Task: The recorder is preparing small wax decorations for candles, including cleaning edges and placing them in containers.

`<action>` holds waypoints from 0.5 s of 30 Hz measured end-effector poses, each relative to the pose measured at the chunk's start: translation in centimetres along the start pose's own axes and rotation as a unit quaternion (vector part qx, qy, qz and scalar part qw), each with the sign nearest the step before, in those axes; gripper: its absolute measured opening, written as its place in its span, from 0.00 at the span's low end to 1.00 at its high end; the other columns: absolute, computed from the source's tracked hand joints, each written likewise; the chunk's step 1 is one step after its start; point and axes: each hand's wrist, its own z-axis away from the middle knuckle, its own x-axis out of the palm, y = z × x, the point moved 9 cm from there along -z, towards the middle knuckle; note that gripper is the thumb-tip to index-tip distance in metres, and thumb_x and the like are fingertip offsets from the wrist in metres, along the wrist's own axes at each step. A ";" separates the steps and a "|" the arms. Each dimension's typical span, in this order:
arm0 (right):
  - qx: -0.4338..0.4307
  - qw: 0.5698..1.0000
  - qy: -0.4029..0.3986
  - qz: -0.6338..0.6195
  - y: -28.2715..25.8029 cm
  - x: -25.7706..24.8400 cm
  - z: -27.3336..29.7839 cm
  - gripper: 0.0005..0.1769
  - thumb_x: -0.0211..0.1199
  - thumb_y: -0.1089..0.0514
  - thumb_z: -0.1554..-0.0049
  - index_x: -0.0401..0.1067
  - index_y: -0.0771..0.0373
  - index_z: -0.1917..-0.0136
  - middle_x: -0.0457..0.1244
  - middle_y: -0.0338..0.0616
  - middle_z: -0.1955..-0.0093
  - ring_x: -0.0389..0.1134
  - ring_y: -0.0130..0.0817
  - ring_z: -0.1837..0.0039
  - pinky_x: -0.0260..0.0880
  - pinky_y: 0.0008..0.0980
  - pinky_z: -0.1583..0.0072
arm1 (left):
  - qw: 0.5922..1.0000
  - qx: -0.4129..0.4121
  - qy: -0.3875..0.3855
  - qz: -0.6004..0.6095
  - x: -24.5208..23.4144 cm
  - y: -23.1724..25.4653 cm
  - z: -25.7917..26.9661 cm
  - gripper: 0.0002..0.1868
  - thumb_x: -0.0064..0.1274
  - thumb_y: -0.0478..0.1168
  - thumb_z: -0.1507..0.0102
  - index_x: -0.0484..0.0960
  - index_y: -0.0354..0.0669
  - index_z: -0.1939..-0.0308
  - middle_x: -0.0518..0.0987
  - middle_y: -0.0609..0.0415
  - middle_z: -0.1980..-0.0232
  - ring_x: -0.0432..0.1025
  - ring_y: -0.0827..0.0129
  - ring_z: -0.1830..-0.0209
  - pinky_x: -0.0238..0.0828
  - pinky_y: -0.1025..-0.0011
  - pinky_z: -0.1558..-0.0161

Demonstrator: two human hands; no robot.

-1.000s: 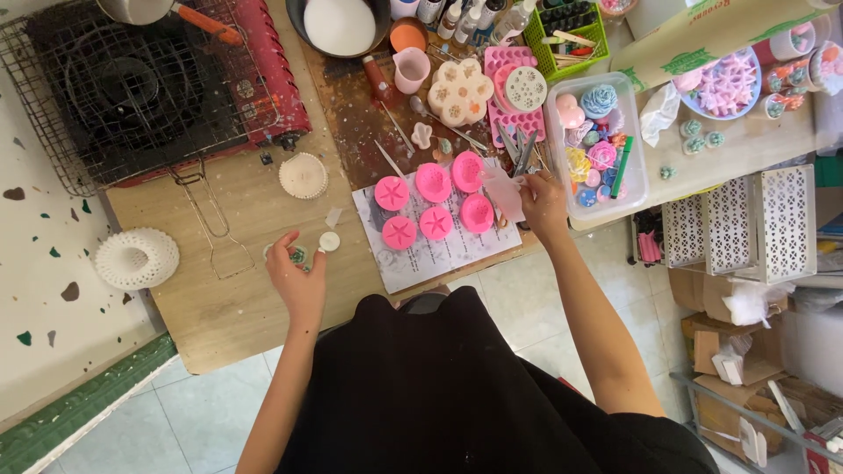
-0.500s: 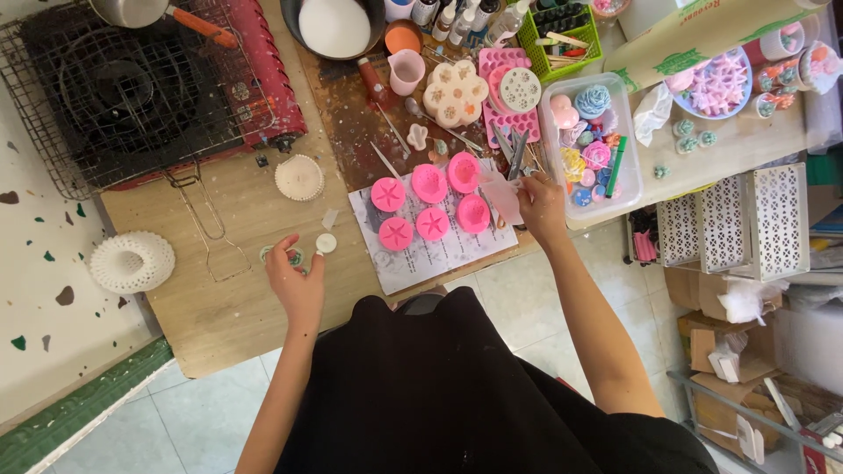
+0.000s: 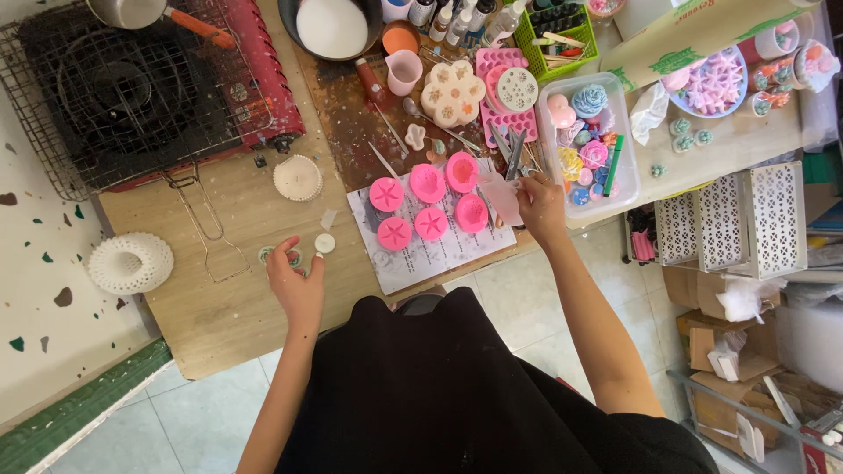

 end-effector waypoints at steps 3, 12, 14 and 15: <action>-0.005 1.000 0.003 -0.002 -0.3 -0.1 0.0 0.09 0.61 0.71 0.48 0.77 0.70 0.53 0.67 0.55 0.58 0.69 0.52 0.60 0.68 0.44 0.57 | 1.000 -0.007 -0.002 0.000 0.0 -0.2 0.1 0.23 0.62 0.32 0.42 0.76 0.40 0.43 0.72 0.51 0.48 0.69 0.63 0.49 0.71 0.67 0.57; -0.009 1.000 0.003 0.000 -0.4 -0.2 -0.1 0.08 0.61 0.71 0.48 0.77 0.70 0.53 0.67 0.55 0.58 0.69 0.52 0.60 0.68 0.44 0.57 | 1.000 0.001 0.003 0.002 0.0 -0.3 0.1 0.23 0.62 0.32 0.42 0.77 0.40 0.43 0.72 0.50 0.48 0.70 0.63 0.50 0.71 0.67 0.58; -0.005 1.000 0.000 -0.003 -0.6 -0.3 -0.3 0.08 0.61 0.71 0.47 0.77 0.70 0.53 0.66 0.55 0.58 0.69 0.52 0.60 0.68 0.43 0.57 | 1.000 0.002 0.003 0.004 0.0 -0.3 0.1 0.23 0.62 0.32 0.42 0.77 0.40 0.43 0.73 0.50 0.48 0.70 0.63 0.50 0.71 0.68 0.58; 0.000 1.000 -0.004 -0.006 -0.6 -0.3 -0.3 0.08 0.61 0.72 0.47 0.77 0.70 0.54 0.66 0.55 0.59 0.69 0.51 0.61 0.68 0.43 0.58 | 1.000 0.002 0.003 0.005 0.0 -0.3 0.1 0.23 0.62 0.32 0.42 0.77 0.40 0.43 0.73 0.51 0.48 0.70 0.63 0.50 0.71 0.68 0.59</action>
